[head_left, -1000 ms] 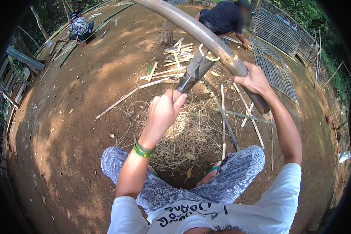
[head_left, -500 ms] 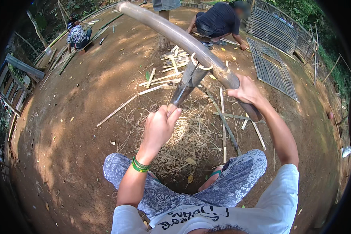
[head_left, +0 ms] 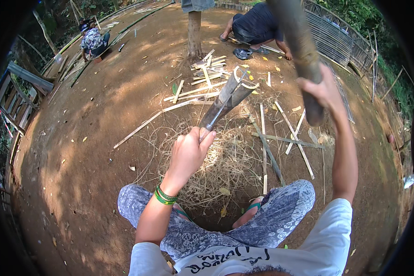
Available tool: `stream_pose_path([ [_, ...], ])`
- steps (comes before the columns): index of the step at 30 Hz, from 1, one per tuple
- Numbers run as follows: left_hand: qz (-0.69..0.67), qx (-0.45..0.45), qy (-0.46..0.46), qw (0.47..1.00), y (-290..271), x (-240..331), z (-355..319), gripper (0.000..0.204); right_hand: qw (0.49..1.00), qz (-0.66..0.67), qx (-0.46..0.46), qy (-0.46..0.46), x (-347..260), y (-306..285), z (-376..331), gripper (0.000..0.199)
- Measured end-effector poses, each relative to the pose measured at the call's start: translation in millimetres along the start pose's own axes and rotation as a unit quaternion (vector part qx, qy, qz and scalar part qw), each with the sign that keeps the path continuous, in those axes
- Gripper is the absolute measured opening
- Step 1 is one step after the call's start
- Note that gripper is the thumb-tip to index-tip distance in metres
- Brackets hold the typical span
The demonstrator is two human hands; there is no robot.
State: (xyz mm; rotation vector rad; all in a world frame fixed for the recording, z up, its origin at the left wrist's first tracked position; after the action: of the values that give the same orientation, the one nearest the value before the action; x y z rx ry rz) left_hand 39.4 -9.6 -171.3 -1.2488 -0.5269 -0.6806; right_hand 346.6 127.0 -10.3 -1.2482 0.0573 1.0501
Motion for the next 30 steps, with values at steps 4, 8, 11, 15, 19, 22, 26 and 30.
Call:
stream_pose_path([
  [4, 0.017, 0.002, 0.019, 1.000, 11, 6, 25, 0.042, 0.967, -0.147, -0.109, 0.175, 77, 75, -8, 0.071],
  [8, 0.022, 0.007, 0.008, 1.000, 25, 4, 13, 0.040, 0.980, -0.148, -0.027, 0.127, 52, 2, -12, 0.067],
  [11, 0.003, -0.026, 0.000, 1.000, 37, 0, 5, 0.038, 0.990, -0.114, 0.057, 0.059, 15, -51, -12, 0.067],
  [15, 0.019, -0.008, 0.014, 1.000, 24, -2, -3, 0.035, 0.997, -0.034, 0.070, 0.029, -12, -71, -6, 0.055],
  [19, -0.003, -0.008, 0.026, 1.000, 28, 2, -4, 0.036, 0.995, 0.017, -0.065, 0.069, 70, 74, -25, 0.059],
  [22, 0.017, -0.015, 0.035, 0.999, 17, 2, 23, 0.038, 0.974, -0.126, -0.107, 0.157, 90, 79, -24, 0.063],
  [26, 0.037, -0.013, 0.022, 0.999, 37, -13, 18, 0.039, 0.981, -0.139, -0.021, 0.133, 51, -11, -17, 0.064],
  [30, -0.006, -0.034, 0.011, 0.999, 42, -16, 16, 0.037, 0.997, -0.046, 0.041, 0.035, 11, -50, -3, 0.049],
])
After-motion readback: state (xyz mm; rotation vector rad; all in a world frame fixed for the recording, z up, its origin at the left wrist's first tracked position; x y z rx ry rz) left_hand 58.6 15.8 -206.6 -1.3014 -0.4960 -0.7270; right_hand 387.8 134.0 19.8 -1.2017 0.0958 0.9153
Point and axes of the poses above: each hand's wrist, its own z-axis towards the middle knuckle, its own y-axis out of the palm, x = y × z, the point moved 8 cm from there along z, towards the middle knuckle, and after that the axes turned 11 degrees about -x, right-handed, at the moved point
